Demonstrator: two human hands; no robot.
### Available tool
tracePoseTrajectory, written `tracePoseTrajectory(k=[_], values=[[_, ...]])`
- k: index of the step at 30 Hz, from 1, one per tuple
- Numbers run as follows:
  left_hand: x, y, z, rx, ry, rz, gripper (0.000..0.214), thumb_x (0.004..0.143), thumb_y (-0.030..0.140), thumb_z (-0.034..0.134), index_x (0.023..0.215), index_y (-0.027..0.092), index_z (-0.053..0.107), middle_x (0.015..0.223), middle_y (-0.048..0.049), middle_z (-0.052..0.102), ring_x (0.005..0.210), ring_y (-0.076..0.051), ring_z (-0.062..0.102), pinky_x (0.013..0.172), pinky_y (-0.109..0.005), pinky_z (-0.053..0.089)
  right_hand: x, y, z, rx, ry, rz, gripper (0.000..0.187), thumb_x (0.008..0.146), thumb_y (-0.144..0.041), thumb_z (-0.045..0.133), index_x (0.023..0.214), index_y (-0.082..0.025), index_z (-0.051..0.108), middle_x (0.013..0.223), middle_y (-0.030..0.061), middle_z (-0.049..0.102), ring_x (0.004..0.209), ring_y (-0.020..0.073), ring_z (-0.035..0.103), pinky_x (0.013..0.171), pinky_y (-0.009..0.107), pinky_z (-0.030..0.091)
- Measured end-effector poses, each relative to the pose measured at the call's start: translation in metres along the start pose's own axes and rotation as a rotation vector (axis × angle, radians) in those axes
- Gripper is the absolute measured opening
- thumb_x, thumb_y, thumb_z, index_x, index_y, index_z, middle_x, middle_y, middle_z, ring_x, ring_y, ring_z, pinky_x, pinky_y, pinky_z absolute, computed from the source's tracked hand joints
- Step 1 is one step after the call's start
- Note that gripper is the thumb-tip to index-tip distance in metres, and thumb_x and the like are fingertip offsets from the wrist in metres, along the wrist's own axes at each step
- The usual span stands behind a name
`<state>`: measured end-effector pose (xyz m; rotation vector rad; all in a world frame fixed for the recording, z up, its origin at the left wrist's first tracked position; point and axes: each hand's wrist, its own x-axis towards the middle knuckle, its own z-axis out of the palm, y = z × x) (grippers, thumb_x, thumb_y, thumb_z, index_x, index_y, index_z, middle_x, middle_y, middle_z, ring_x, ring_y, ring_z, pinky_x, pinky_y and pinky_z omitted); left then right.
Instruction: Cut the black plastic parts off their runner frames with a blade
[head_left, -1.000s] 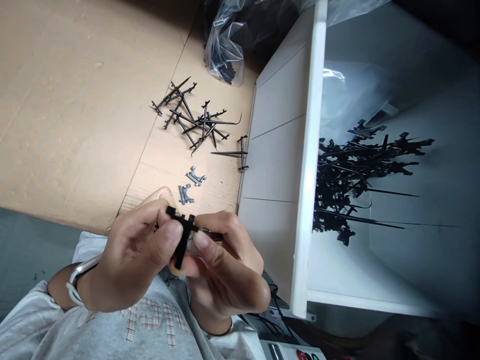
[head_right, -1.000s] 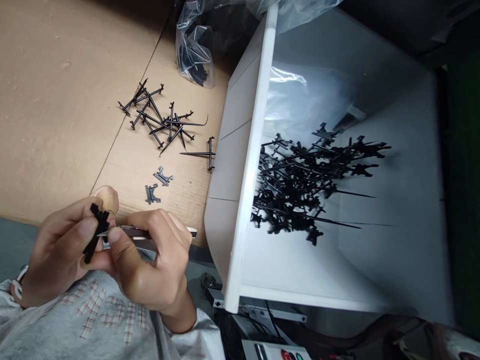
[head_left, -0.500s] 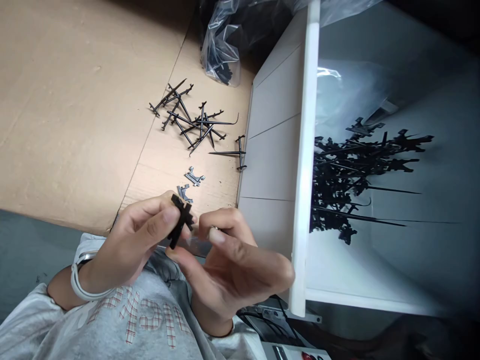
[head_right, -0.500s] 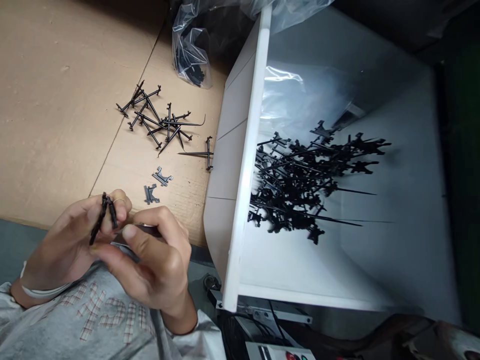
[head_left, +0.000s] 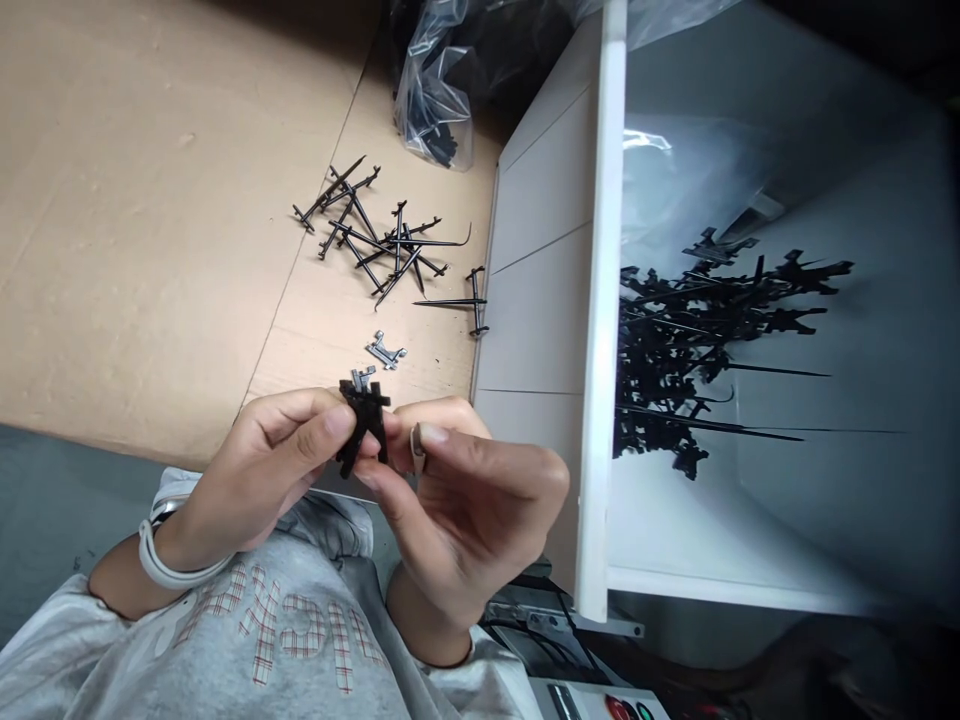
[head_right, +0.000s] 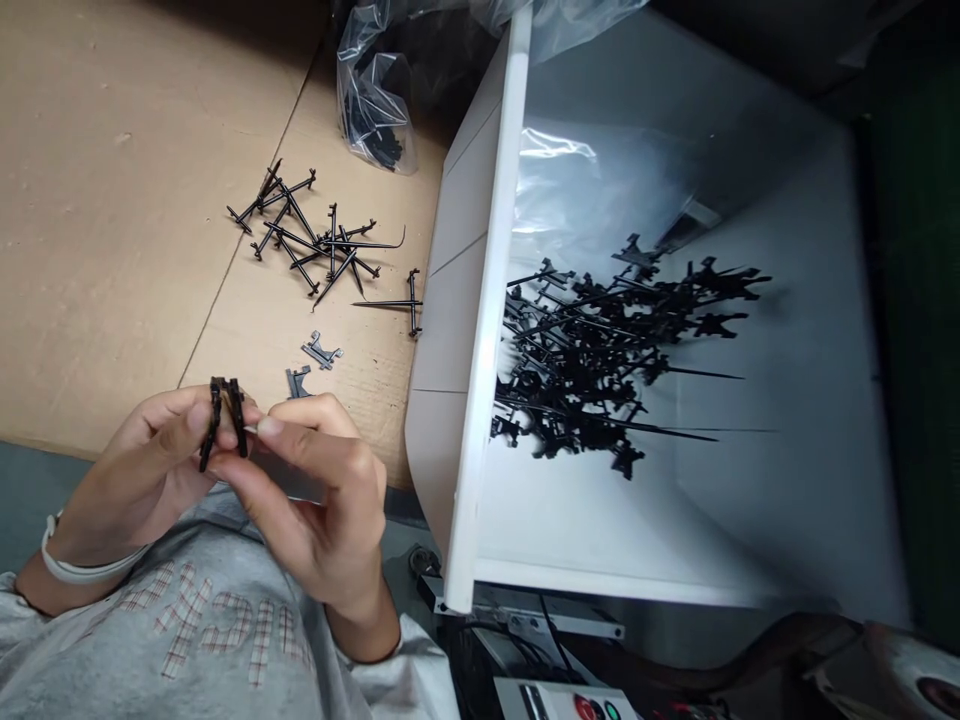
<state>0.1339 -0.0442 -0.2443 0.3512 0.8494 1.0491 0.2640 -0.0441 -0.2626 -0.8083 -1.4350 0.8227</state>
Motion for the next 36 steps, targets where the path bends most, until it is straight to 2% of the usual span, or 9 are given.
tracePoseTrajectory(k=[4, 8, 12, 15, 22, 27, 36], values=[[0.001, 0.001, -0.006, 0.097, -0.053, 0.003, 0.034, 0.077, 0.045, 0.079, 0.064, 0.015, 0.070, 0.062, -0.0008, 0.061, 0.061, -0.012, 0.055, 0.061, -0.024, 0.047, 0.000, 0.002, -0.014, -0.063, -0.126, 0.022, 0.036, 0.086, -0.017, 0.071, 0.119, -0.024, 0.059, 0.090, 0.0038, 0.066, 0.075, 0.0169, 0.065, 0.054, 0.029, 0.057], [0.001, 0.003, -0.012, 0.135, -0.159, -0.009, 0.030, 0.085, 0.042, 0.071, 0.070, 0.017, 0.072, 0.070, -0.0016, 0.067, 0.068, -0.013, 0.060, 0.066, -0.023, 0.049, 0.001, 0.002, -0.025, -0.078, -0.250, 0.055, 0.039, 0.087, -0.025, 0.071, 0.123, -0.027, 0.058, 0.093, 0.0039, 0.065, 0.077, 0.0180, 0.068, 0.059, 0.033, 0.060], [0.001, 0.004, -0.016, 0.089, -0.246, -0.057, 0.026, 0.088, 0.038, 0.069, 0.072, 0.018, 0.072, 0.073, -0.0005, 0.068, 0.072, -0.011, 0.063, 0.066, -0.020, 0.049, 0.002, 0.002, -0.028, -0.070, -0.272, 0.068, 0.039, 0.087, -0.027, 0.070, 0.125, -0.029, 0.059, 0.092, 0.0039, 0.065, 0.074, 0.0178, 0.069, 0.064, 0.034, 0.062], [0.001, 0.004, -0.018, 0.059, -0.273, -0.105, 0.023, 0.089, 0.036, 0.068, 0.074, 0.019, 0.073, 0.074, 0.0004, 0.070, 0.071, -0.010, 0.064, 0.064, -0.018, 0.049, 0.004, 0.002, -0.027, -0.071, -0.280, 0.046, 0.036, 0.089, -0.027, 0.067, 0.125, -0.027, 0.060, 0.092, 0.0054, 0.065, 0.075, 0.0181, 0.068, 0.061, 0.033, 0.061], [0.001, 0.004, -0.012, 0.097, -0.245, -0.074, 0.026, 0.089, 0.038, 0.068, 0.074, 0.017, 0.071, 0.073, 0.0001, 0.067, 0.069, -0.010, 0.062, 0.064, -0.020, 0.049, 0.001, 0.004, -0.029, -0.175, -0.248, -0.045, 0.036, 0.089, -0.026, 0.068, 0.124, -0.024, 0.062, 0.091, 0.0056, 0.064, 0.075, 0.0164, 0.065, 0.058, 0.028, 0.057], [-0.001, 0.003, -0.008, 0.170, -0.203, -0.041, 0.032, 0.091, 0.042, 0.064, 0.073, 0.016, 0.067, 0.071, -0.0005, 0.063, 0.065, -0.011, 0.057, 0.060, -0.022, 0.046, 0.002, 0.003, -0.029, -0.221, -0.225, -0.111, 0.030, 0.091, -0.026, 0.065, 0.120, -0.019, 0.063, 0.089, 0.0061, 0.064, 0.073, 0.0164, 0.064, 0.054, 0.028, 0.054], [-0.003, 0.003, -0.006, 0.223, -0.155, -0.050, 0.033, 0.088, 0.045, 0.066, 0.070, 0.017, 0.067, 0.071, -0.0027, 0.064, 0.061, -0.012, 0.055, 0.056, -0.026, 0.044, 0.001, -0.001, -0.028, -0.306, -0.215, -0.145, 0.025, 0.090, -0.028, 0.067, 0.112, -0.016, 0.064, 0.086, 0.0052, 0.064, 0.073, 0.0149, 0.063, 0.055, 0.028, 0.051]])
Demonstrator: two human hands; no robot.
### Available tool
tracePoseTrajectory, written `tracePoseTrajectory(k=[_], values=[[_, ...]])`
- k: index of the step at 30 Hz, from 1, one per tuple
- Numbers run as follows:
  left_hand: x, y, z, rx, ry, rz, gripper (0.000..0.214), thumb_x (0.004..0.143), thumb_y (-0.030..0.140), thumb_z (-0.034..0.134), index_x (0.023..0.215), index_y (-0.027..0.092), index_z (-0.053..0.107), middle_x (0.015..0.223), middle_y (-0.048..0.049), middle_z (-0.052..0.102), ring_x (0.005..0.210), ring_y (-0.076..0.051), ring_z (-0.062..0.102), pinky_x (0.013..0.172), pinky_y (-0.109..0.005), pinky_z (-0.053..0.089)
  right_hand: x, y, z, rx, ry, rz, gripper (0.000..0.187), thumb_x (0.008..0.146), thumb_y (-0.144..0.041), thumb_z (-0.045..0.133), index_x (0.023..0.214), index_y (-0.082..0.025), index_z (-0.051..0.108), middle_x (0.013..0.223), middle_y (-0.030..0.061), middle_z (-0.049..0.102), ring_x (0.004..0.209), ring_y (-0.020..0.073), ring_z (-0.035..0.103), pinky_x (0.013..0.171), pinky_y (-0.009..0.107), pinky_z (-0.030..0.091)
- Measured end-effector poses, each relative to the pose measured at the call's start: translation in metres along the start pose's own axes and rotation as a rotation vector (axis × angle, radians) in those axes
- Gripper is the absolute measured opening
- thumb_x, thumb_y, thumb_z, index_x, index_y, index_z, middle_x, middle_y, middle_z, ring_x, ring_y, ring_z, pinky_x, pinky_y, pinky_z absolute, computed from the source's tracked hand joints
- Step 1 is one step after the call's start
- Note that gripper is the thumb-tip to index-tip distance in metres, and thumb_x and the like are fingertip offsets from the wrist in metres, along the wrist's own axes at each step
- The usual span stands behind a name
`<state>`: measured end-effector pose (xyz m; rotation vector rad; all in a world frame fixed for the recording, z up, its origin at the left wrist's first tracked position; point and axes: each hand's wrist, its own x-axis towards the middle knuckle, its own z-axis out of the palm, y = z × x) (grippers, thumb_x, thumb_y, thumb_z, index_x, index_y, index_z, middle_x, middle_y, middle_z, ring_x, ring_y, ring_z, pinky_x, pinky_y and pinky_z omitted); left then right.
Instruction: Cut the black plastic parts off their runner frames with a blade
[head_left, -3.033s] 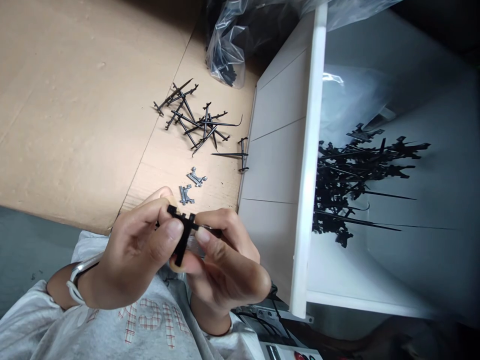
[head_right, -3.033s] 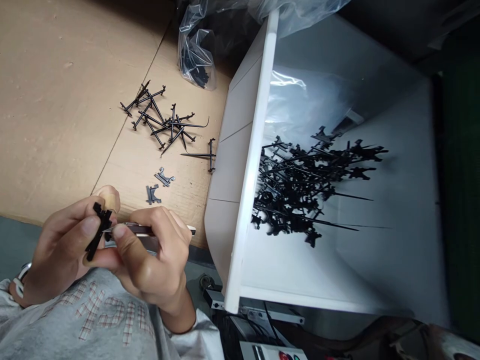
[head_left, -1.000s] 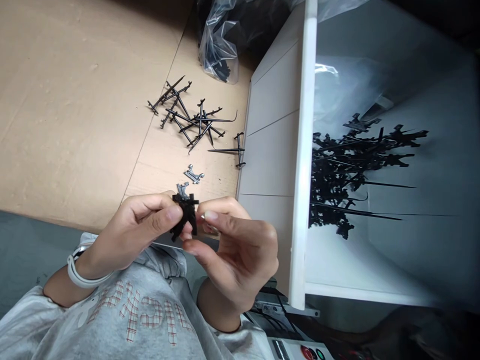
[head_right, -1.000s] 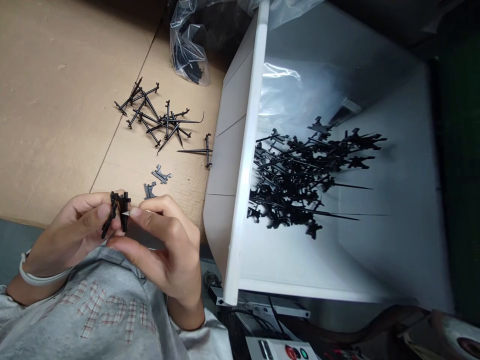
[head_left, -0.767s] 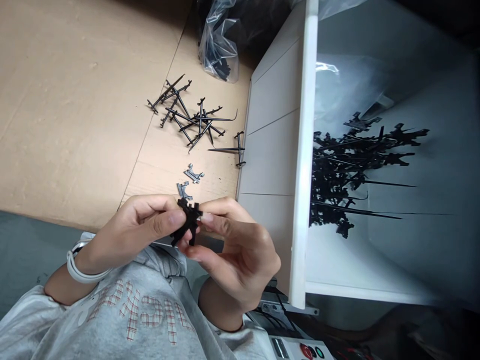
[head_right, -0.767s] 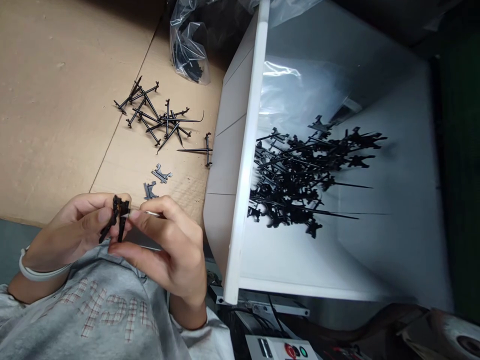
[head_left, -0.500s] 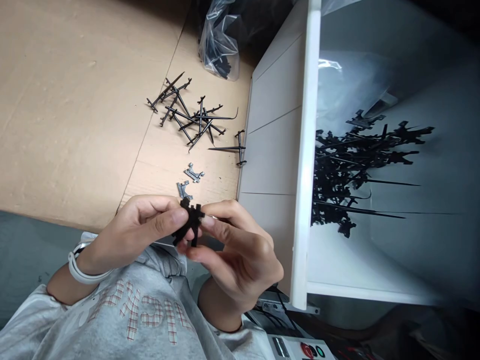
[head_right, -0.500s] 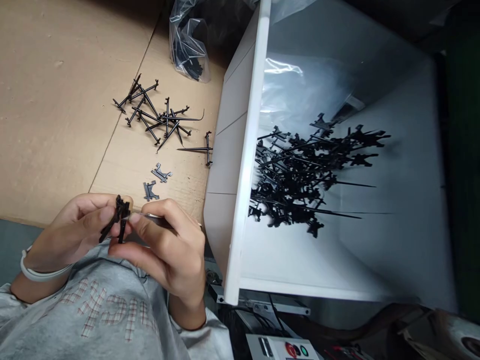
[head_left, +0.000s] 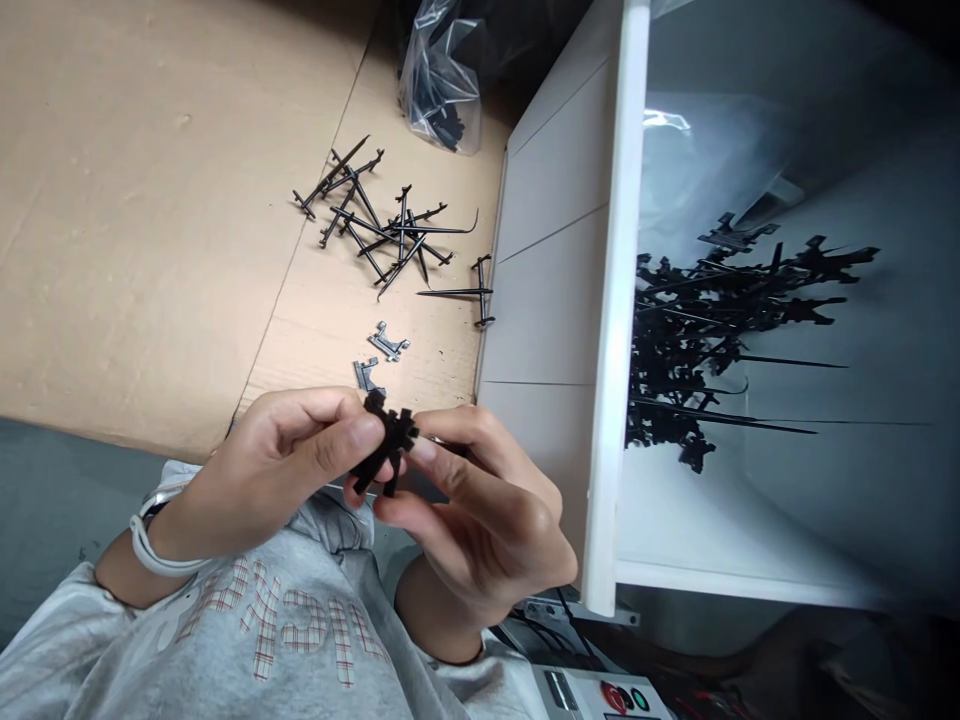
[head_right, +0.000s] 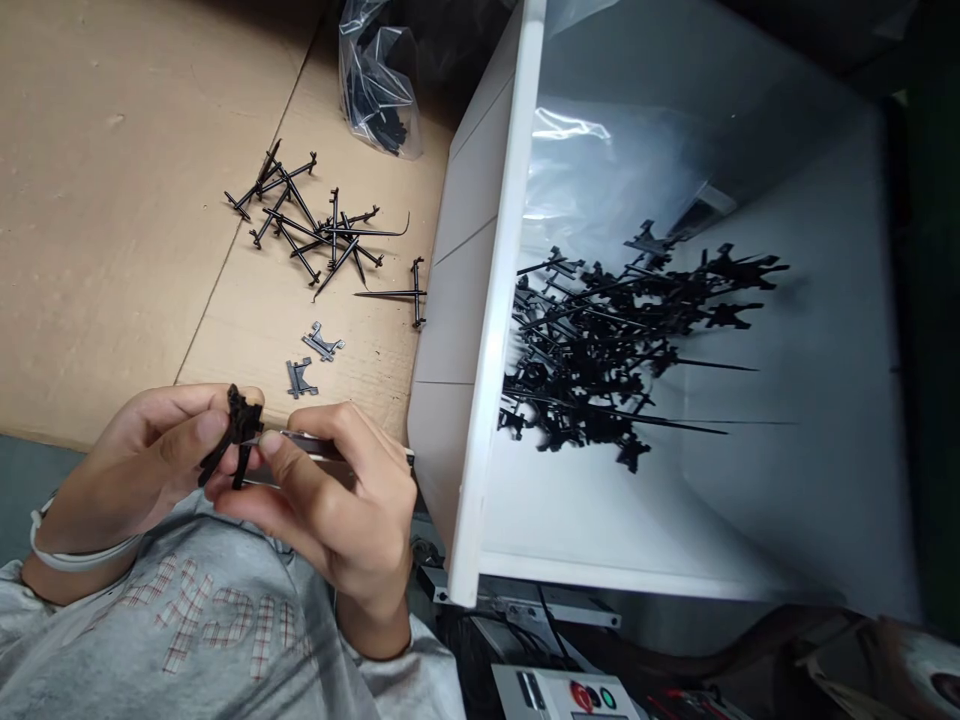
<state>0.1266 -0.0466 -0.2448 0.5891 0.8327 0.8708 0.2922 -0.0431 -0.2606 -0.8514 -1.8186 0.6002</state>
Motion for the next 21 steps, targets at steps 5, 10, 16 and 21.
tracePoseTrajectory(k=[5, 10, 16, 21], values=[[-0.002, 0.001, 0.001, 0.011, 0.018, -0.009, 0.034, 0.087, 0.046, 0.067, 0.068, 0.017, 0.066, 0.070, -0.0029, 0.063, 0.059, -0.012, 0.053, 0.054, -0.026, 0.043, 0.000, -0.003, 0.001, -0.051, 0.003, 0.003, 0.019, 0.091, -0.030, 0.066, 0.103, -0.016, 0.065, 0.084, 0.0070, 0.064, 0.069, 0.0158, 0.062, 0.052, 0.029, 0.048], [-0.004, 0.001, 0.001, 0.026, 0.014, -0.009, 0.039, 0.086, 0.050, 0.067, 0.066, 0.017, 0.063, 0.067, -0.0018, 0.061, 0.059, -0.012, 0.052, 0.054, -0.025, 0.041, -0.001, -0.001, 0.005, -0.085, 0.050, -0.031, 0.018, 0.091, -0.032, 0.065, 0.100, -0.016, 0.065, 0.080, 0.0053, 0.064, 0.065, 0.0148, 0.059, 0.051, 0.028, 0.046], [-0.005, 0.001, 0.001, 0.040, 0.015, -0.008, 0.039, 0.087, 0.050, 0.066, 0.066, 0.017, 0.063, 0.061, -0.0004, 0.057, 0.058, -0.011, 0.049, 0.053, -0.024, 0.038, -0.003, -0.002, 0.008, -0.073, 0.064, 0.022, 0.013, 0.087, -0.029, 0.071, 0.094, -0.021, 0.064, 0.076, -0.0001, 0.063, 0.062, 0.0120, 0.059, 0.051, 0.026, 0.045], [-0.004, 0.001, 0.001, 0.045, 0.026, -0.015, 0.039, 0.086, 0.051, 0.067, 0.066, 0.017, 0.064, 0.060, -0.0003, 0.056, 0.056, -0.011, 0.047, 0.050, -0.025, 0.036, -0.003, -0.008, 0.014, -0.047, 0.173, 0.122, 0.015, 0.082, -0.021, 0.075, 0.090, -0.021, 0.062, 0.066, -0.0032, 0.057, 0.055, 0.0126, 0.057, 0.044, 0.025, 0.042]])
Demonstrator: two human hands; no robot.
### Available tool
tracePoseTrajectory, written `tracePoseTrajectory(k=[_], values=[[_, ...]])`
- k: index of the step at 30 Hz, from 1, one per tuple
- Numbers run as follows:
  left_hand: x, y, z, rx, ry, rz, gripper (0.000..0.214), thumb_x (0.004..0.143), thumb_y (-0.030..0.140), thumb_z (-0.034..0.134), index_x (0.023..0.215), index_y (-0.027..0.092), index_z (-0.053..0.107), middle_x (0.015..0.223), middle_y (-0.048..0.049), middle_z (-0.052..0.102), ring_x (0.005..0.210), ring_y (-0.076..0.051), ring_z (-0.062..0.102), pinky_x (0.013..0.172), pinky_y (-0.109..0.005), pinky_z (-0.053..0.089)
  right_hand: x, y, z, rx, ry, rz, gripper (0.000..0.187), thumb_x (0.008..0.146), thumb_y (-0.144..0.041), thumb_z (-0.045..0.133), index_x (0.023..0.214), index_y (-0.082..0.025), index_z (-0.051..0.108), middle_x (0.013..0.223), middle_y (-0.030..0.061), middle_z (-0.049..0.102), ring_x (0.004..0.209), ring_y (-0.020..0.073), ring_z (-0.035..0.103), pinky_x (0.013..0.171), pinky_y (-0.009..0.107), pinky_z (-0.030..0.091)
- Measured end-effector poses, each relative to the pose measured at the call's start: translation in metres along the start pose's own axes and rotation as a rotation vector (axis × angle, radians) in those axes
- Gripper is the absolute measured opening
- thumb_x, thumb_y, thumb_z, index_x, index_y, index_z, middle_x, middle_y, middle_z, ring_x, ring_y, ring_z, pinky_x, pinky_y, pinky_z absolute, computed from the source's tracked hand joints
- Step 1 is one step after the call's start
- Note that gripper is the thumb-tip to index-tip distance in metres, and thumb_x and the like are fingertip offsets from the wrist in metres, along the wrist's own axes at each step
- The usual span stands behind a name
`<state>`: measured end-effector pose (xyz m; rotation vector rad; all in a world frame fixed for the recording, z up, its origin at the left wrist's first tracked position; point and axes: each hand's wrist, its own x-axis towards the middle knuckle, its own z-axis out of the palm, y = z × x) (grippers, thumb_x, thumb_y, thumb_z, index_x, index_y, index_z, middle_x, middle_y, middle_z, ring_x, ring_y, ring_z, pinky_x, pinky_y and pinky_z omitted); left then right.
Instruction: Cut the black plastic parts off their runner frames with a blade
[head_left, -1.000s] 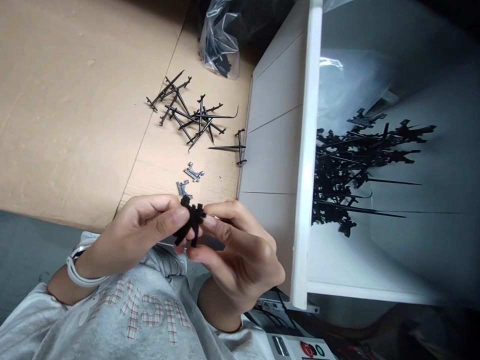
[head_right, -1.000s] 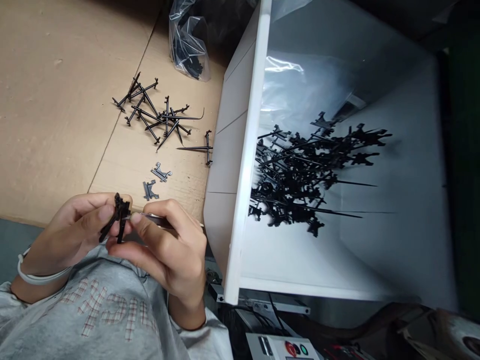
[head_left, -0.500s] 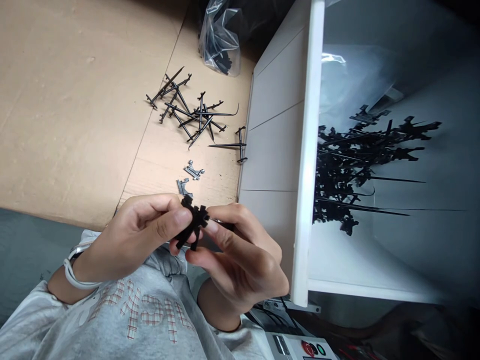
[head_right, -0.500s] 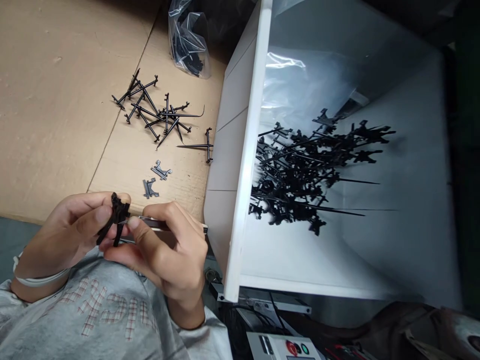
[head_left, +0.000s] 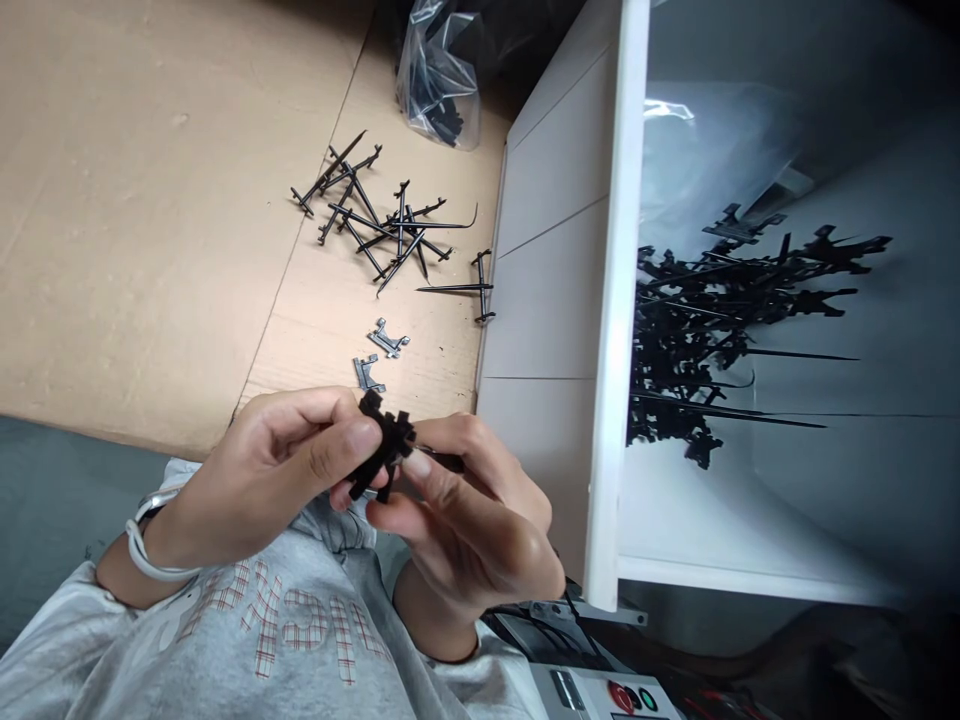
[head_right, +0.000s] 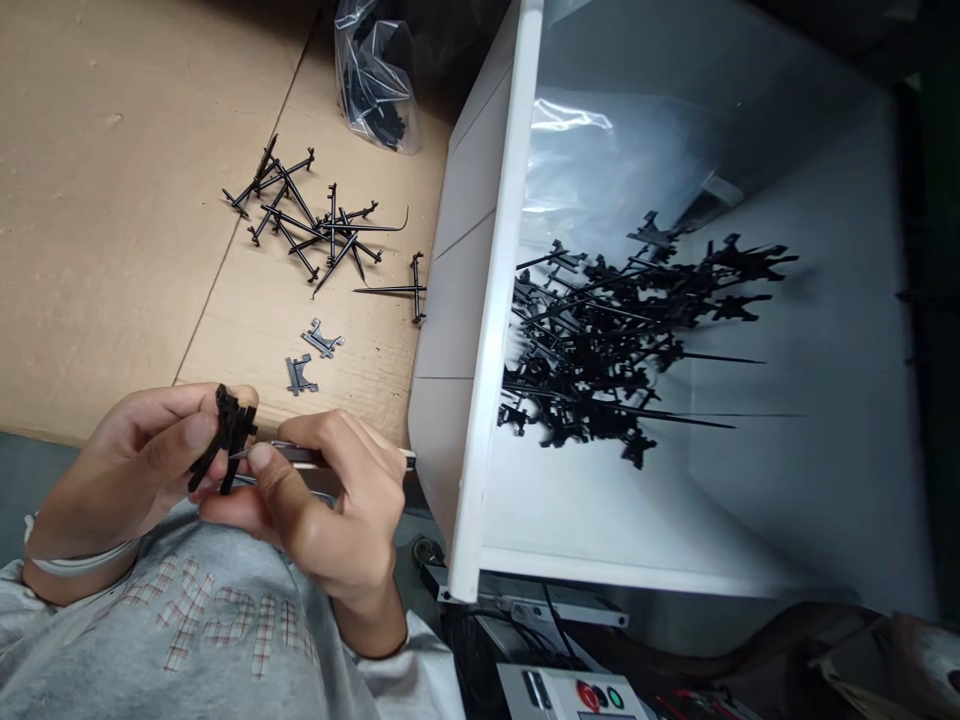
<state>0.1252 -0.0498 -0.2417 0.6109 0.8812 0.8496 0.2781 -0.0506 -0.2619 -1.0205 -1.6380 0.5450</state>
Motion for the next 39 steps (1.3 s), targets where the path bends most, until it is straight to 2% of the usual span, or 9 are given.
tracePoseTrajectory(k=[3, 6, 8, 11, 16, 19, 22, 28, 39], values=[[-0.001, 0.001, 0.001, -0.014, -0.020, -0.008, 0.039, 0.086, 0.051, 0.066, 0.066, 0.017, 0.063, 0.060, 0.0000, 0.056, 0.056, -0.010, 0.047, 0.052, -0.024, 0.037, 0.002, 0.002, 0.001, 0.009, -0.006, -0.070, 0.014, 0.085, -0.028, 0.072, 0.091, -0.020, 0.063, 0.069, -0.0015, 0.058, 0.054, 0.0118, 0.055, 0.043, 0.025, 0.041], [-0.001, 0.001, 0.002, -0.026, -0.016, -0.021, 0.037, 0.086, 0.048, 0.068, 0.066, 0.017, 0.063, 0.068, -0.0016, 0.063, 0.056, -0.010, 0.049, 0.052, -0.025, 0.039, 0.003, 0.005, -0.003, 0.045, -0.034, -0.148, 0.017, 0.092, -0.033, 0.063, 0.101, -0.019, 0.065, 0.077, 0.0027, 0.060, 0.060, 0.0126, 0.054, 0.046, 0.026, 0.043], [-0.001, 0.001, 0.002, -0.010, 0.006, -0.013, 0.038, 0.086, 0.047, 0.068, 0.064, 0.017, 0.063, 0.069, -0.0023, 0.064, 0.055, -0.010, 0.049, 0.053, -0.025, 0.040, 0.004, 0.006, -0.007, 0.054, -0.020, -0.136, 0.016, 0.095, -0.024, 0.057, 0.108, -0.020, 0.066, 0.080, 0.0042, 0.060, 0.064, 0.0134, 0.055, 0.049, 0.026, 0.044], [-0.002, 0.001, 0.002, 0.024, 0.045, 0.010, 0.040, 0.086, 0.048, 0.067, 0.061, 0.018, 0.062, 0.065, -0.0025, 0.064, 0.056, -0.012, 0.051, 0.054, -0.026, 0.041, 0.002, 0.005, -0.010, -0.019, -0.008, -0.111, 0.030, 0.090, -0.005, 0.054, 0.112, -0.022, 0.067, 0.081, 0.0046, 0.064, 0.064, 0.0141, 0.058, 0.051, 0.027, 0.045], [-0.001, 0.000, 0.002, 0.014, 0.041, 0.013, 0.039, 0.085, 0.050, 0.067, 0.063, 0.019, 0.062, 0.063, -0.0014, 0.062, 0.059, -0.013, 0.054, 0.058, -0.027, 0.043, -0.001, -0.001, -0.008, 0.015, -0.032, -0.123, 0.043, 0.086, 0.002, 0.057, 0.124, -0.018, 0.063, 0.088, 0.0047, 0.073, 0.067, 0.0147, 0.065, 0.053, 0.027, 0.055], [-0.001, 0.000, 0.002, 0.003, 0.047, 0.030, 0.039, 0.086, 0.050, 0.067, 0.063, 0.018, 0.062, 0.065, -0.0020, 0.063, 0.061, -0.014, 0.055, 0.058, -0.027, 0.043, -0.001, -0.008, -0.007, -0.020, 0.000, -0.062, 0.032, 0.087, -0.002, 0.059, 0.110, -0.023, 0.069, 0.083, 0.0013, 0.073, 0.068, 0.0147, 0.066, 0.056, 0.027, 0.057], [-0.002, 0.001, 0.004, 0.001, 0.060, 0.023, 0.040, 0.086, 0.049, 0.067, 0.061, 0.018, 0.060, 0.064, -0.0013, 0.062, 0.061, -0.013, 0.053, 0.058, -0.027, 0.042, 0.002, -0.014, -0.006, -0.078, 0.050, -0.040, 0.022, 0.087, -0.009, 0.064, 0.100, -0.026, 0.070, 0.076, -0.0009, 0.068, 0.062, 0.0142, 0.062, 0.050, 0.027, 0.053], [-0.004, 0.006, 0.009, -0.030, 0.033, -0.023, 0.040, 0.086, 0.048, 0.068, 0.062, 0.018, 0.059, 0.061, 0.0006, 0.056, 0.055, -0.011, 0.046, 0.055, -0.025, 0.038, 0.003, -0.016, -0.004, -0.054, -0.001, -0.058, 0.015, 0.091, -0.012, 0.060, 0.093, -0.026, 0.066, 0.077, 0.0001, 0.065, 0.063, 0.0148, 0.059, 0.048, 0.030, 0.050], [-0.005, 0.001, 0.005, -0.090, -0.053, 0.002, 0.035, 0.090, 0.046, 0.064, 0.068, 0.018, 0.059, 0.063, 0.0021, 0.058, 0.059, -0.009, 0.053, 0.058, -0.021, 0.044, 0.004, -0.007, -0.009, 0.039, -0.102, -0.138, 0.014, 0.095, -0.010, 0.055, 0.090, -0.016, 0.066, 0.086, 0.0025, 0.069, 0.071, 0.0111, 0.061, 0.056, 0.028, 0.048]])
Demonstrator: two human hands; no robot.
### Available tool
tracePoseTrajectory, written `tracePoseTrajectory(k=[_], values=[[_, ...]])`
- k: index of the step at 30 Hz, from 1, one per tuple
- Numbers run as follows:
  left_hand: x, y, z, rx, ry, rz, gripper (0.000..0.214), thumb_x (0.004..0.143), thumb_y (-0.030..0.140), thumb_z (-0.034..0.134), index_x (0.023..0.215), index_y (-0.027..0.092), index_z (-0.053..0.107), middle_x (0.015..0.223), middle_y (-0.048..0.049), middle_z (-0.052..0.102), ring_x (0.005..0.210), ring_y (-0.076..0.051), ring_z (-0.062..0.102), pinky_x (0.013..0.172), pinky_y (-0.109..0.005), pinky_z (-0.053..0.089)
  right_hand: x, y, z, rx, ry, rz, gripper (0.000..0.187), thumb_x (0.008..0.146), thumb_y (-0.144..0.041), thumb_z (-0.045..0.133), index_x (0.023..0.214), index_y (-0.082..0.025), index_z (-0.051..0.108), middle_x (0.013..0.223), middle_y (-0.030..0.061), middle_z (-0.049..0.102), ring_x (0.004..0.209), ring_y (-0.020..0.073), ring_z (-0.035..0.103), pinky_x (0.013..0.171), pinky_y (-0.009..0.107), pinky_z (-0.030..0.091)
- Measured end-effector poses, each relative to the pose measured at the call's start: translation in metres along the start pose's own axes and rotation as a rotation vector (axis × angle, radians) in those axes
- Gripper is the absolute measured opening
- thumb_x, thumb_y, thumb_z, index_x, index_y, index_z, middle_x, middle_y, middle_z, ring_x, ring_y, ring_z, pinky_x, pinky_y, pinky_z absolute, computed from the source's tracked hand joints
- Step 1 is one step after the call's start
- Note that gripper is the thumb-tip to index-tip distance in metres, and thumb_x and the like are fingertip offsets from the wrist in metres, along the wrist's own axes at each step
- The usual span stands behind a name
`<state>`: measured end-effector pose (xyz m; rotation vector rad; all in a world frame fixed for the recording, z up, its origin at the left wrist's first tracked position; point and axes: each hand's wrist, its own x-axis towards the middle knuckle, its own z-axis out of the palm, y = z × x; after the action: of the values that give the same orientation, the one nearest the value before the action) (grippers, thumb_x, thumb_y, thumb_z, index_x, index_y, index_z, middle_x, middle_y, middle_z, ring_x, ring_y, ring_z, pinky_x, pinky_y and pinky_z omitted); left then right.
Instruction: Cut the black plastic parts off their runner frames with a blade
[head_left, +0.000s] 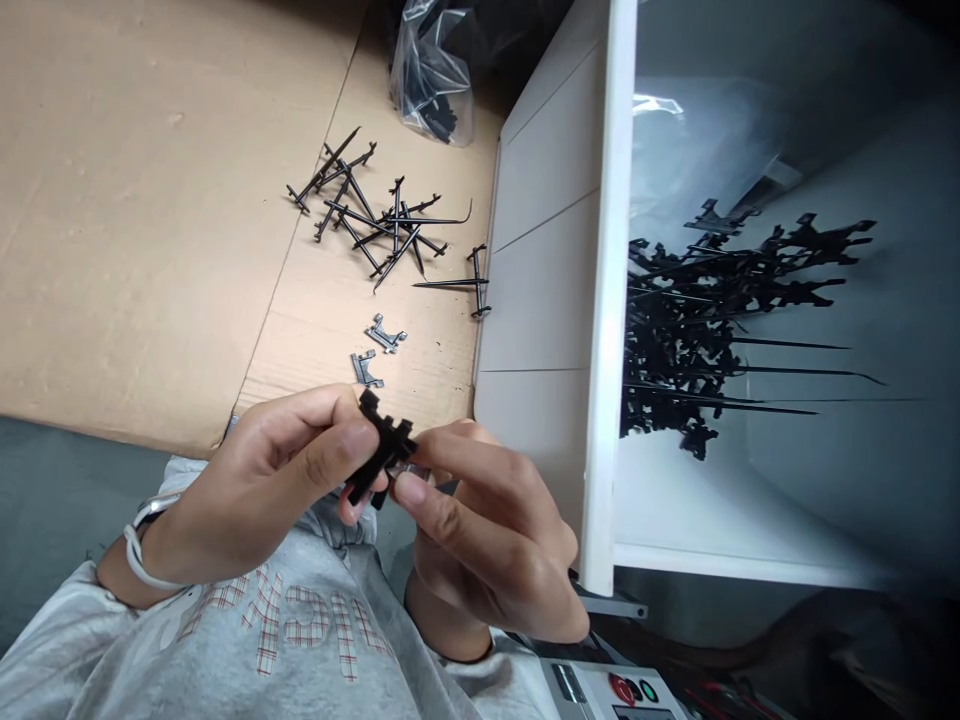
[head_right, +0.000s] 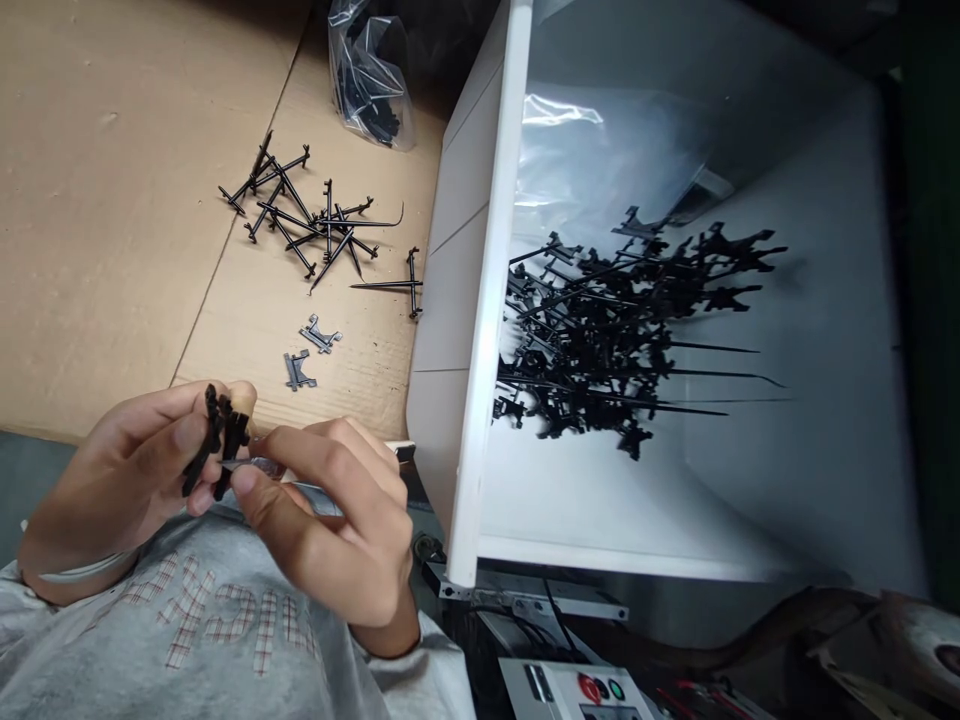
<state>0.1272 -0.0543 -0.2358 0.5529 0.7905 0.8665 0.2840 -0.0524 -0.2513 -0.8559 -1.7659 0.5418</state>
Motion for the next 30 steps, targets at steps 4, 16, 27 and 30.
tracePoseTrajectory(k=[4, 16, 27, 30], values=[[-0.0003, 0.0008, 0.0008, -0.002, -0.010, 0.000, 0.035, 0.090, 0.045, 0.063, 0.069, 0.018, 0.059, 0.064, 0.0025, 0.057, 0.060, -0.008, 0.053, 0.058, -0.019, 0.044, -0.0025, 0.0010, 0.0008, -0.011, 0.012, -0.031, 0.016, 0.095, -0.009, 0.054, 0.088, -0.014, 0.067, 0.089, 0.0039, 0.070, 0.074, 0.0111, 0.061, 0.058, 0.028, 0.048], [-0.0005, -0.0025, 0.0001, 0.000, -0.010, 0.026, 0.036, 0.093, 0.044, 0.060, 0.070, 0.017, 0.061, 0.063, 0.0023, 0.056, 0.060, -0.007, 0.052, 0.058, -0.018, 0.043, -0.0022, 0.0041, 0.0002, -0.022, -0.006, -0.074, 0.017, 0.095, -0.009, 0.054, 0.085, -0.015, 0.066, 0.091, 0.0047, 0.070, 0.073, 0.0114, 0.060, 0.056, 0.029, 0.048], [-0.0005, 0.0027, 0.0036, 0.044, -0.011, 0.003, 0.040, 0.091, 0.047, 0.062, 0.065, 0.016, 0.058, 0.063, 0.0014, 0.054, 0.062, -0.008, 0.049, 0.058, -0.019, 0.040, -0.0042, 0.0055, -0.0009, -0.026, 0.027, -0.073, 0.017, 0.095, -0.010, 0.055, 0.083, -0.016, 0.066, 0.090, 0.0030, 0.070, 0.070, 0.0105, 0.059, 0.054, 0.027, 0.047], [-0.0011, 0.0040, 0.0033, 0.042, -0.024, -0.014, 0.040, 0.091, 0.048, 0.062, 0.066, 0.016, 0.059, 0.063, 0.0016, 0.055, 0.063, -0.008, 0.049, 0.058, -0.019, 0.040, -0.0034, 0.0075, -0.0002, 0.053, 0.034, -0.061, 0.015, 0.093, -0.007, 0.055, 0.091, -0.015, 0.068, 0.090, 0.0048, 0.069, 0.071, 0.0115, 0.061, 0.056, 0.027, 0.049]])
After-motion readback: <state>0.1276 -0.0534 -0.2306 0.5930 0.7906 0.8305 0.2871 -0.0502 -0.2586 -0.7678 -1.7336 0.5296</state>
